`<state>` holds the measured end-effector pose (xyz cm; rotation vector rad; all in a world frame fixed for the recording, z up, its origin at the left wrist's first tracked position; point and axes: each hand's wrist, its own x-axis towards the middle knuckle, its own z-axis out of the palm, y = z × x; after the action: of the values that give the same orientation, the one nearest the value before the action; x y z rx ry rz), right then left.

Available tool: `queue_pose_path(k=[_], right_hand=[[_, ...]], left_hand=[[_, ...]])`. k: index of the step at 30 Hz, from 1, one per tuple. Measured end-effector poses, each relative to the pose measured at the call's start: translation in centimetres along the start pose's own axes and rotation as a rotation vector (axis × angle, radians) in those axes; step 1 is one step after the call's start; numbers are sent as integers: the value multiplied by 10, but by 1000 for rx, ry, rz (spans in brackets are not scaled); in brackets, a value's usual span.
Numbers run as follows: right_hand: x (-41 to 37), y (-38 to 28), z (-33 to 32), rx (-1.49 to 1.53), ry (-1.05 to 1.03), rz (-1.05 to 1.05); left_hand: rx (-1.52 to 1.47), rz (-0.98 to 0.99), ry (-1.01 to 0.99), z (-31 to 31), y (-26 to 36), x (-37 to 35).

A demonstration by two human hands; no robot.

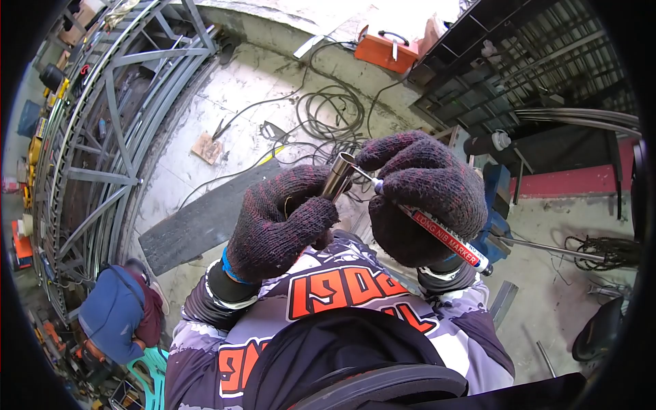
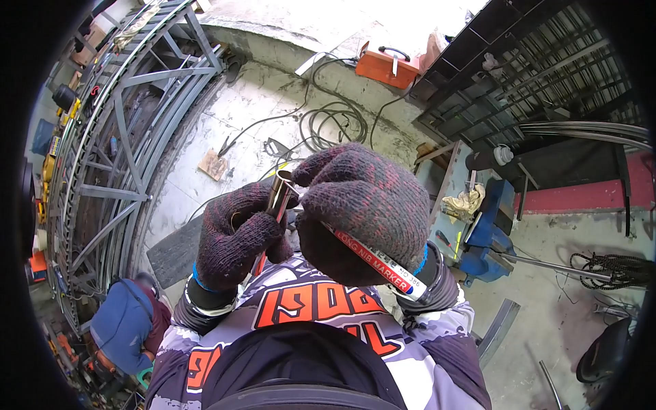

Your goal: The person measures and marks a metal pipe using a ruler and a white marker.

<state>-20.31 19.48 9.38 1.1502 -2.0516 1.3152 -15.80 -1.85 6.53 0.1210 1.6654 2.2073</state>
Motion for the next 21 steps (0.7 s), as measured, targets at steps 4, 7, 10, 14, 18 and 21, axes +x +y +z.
queue_pose_path(k=[4,7,10,14,18,21], right_hand=[[4,-3,-5,-95,-98,-6],[3,-3,1,-23,5,3],[7,-5,-1,-42,-27,17],[6,-2,1,-19,2,11],[7,-2,5,-122,76,84],[8,-2,2,-142,23,70]], left_hand=[[10,-7,2,-1,0,0],[-2,-7,-10,-2,-1,1],[2,3,5,-2,-2,2],[-2,-26,27,0,0,2],[-4,-15,24,-1,0,2],[1,-18,19,-2,-1,3]])
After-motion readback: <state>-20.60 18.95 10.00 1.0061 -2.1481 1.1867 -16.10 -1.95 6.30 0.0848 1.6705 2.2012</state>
